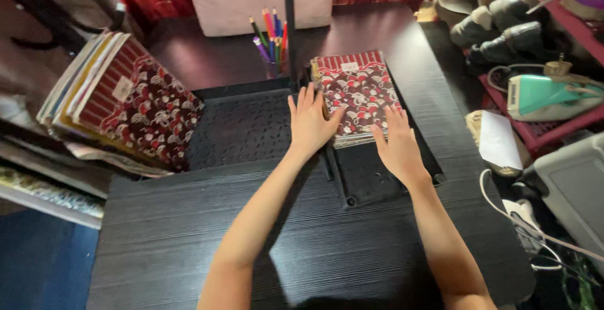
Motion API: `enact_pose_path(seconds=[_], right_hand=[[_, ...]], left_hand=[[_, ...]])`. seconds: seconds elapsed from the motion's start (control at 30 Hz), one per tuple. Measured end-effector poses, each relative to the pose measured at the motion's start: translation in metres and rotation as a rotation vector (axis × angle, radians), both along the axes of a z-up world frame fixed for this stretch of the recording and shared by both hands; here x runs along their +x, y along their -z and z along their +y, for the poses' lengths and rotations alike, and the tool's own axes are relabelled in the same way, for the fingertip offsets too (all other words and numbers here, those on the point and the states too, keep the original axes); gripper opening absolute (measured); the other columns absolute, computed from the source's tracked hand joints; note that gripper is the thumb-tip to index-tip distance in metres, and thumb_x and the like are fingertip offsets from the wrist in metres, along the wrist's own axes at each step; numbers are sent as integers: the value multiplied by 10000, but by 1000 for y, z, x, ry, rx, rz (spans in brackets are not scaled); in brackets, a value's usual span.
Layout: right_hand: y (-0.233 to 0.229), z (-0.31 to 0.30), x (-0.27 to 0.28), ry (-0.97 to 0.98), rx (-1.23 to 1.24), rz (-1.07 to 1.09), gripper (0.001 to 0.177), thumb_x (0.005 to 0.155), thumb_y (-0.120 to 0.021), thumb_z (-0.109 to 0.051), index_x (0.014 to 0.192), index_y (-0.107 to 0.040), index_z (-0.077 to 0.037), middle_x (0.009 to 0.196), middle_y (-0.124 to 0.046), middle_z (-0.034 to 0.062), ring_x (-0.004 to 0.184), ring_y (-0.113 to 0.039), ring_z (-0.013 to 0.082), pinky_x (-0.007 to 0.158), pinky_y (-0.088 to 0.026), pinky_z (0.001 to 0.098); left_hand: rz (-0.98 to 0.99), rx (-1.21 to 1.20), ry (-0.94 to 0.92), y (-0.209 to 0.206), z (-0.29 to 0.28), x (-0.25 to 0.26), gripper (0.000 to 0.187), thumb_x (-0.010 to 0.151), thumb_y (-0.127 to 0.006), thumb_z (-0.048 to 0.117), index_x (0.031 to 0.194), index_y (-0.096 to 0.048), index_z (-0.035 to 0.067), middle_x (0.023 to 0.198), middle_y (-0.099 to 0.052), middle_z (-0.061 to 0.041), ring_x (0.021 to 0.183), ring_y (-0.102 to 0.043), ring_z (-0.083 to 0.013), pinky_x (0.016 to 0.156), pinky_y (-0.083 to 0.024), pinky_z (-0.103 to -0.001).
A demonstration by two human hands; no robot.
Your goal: The person picks up books one at a time from a stack on a desk and places them into a vertical book holder. The person handles several different books, including children's storybooks and patterned notebooks, moving them from a horizontal pile to a vertical arrangement.
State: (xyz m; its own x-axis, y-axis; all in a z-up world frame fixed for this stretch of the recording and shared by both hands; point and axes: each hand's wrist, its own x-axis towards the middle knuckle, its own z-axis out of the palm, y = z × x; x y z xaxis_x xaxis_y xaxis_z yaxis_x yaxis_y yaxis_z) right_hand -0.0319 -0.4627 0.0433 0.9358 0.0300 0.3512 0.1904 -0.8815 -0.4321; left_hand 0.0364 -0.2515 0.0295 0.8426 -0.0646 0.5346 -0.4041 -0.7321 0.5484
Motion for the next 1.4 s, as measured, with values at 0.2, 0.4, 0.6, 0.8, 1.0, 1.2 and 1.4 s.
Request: enact_pose_path(seconds=[0.2,0.4,0.6,0.8,1.0,1.2,1.4], right_hand=[[41,-14,15,62,-74,102,799,996,-593,-458,1559,-296,26,1671,-188,257,1561,-143,441,1148,-339,597],[55,-12,18,76,96,86,945,974,-607,-501,1595,-153,49,1671,-145,301,1562,-89,453,1154,-304,593],[40,-11,17,133,297,168,962,1010,-562,-520,1620,-68,36,1668,-191,279,1571,-124,415,1192,-135,627],[1,25,-14,-64,672,-105,761,1036,-585,-286,1603,-219,65,1544,-505,212,1178,-538,270,927,-331,443],[6,89,-78,-374,884,-250,489,1094,-539,-44,1545,-422,107,1522,-567,195,1376,-553,194,1168,-442,330],[77,129,-109,-634,1059,-126,480,1122,-443,-52,1569,-344,93,1485,-554,159,1349,-553,190,1152,-428,306],[118,117,-98,-629,995,-24,448,1114,-436,-65,1539,-388,66,1457,-573,137,1317,-566,198,1123,-434,308]], left_hand=[[371,138,-17,12,-15,10,1149,789,-675,716,1527,-279,-71,1610,-249,-277,1527,-119,-391,1126,-39,-742],[189,177,-27,17,-12,3,854,827,-779,525,1360,-451,-55,1606,-269,-318,1541,-132,-441,1181,-58,-696],[358,-492,310,-16,-15,-56,626,999,-591,54,1561,-315,46,1223,-690,-218,1135,-707,-327,962,-563,-429],[388,-851,543,-17,35,-111,578,1018,-584,-41,1507,-286,39,1155,-698,-156,883,-661,-144,765,-565,-292],[506,-1220,352,-6,119,-152,300,899,-741,-52,1195,-693,-72,1093,-777,-138,945,-746,-171,856,-615,-319],[440,-1014,213,18,162,-203,199,833,-784,-41,1031,-784,-19,921,-803,-121,795,-740,-153,741,-610,-317],[366,-1013,218,39,150,-224,254,867,-772,8,1121,-769,5,1014,-807,-73,911,-738,-121,825,-598,-296]])
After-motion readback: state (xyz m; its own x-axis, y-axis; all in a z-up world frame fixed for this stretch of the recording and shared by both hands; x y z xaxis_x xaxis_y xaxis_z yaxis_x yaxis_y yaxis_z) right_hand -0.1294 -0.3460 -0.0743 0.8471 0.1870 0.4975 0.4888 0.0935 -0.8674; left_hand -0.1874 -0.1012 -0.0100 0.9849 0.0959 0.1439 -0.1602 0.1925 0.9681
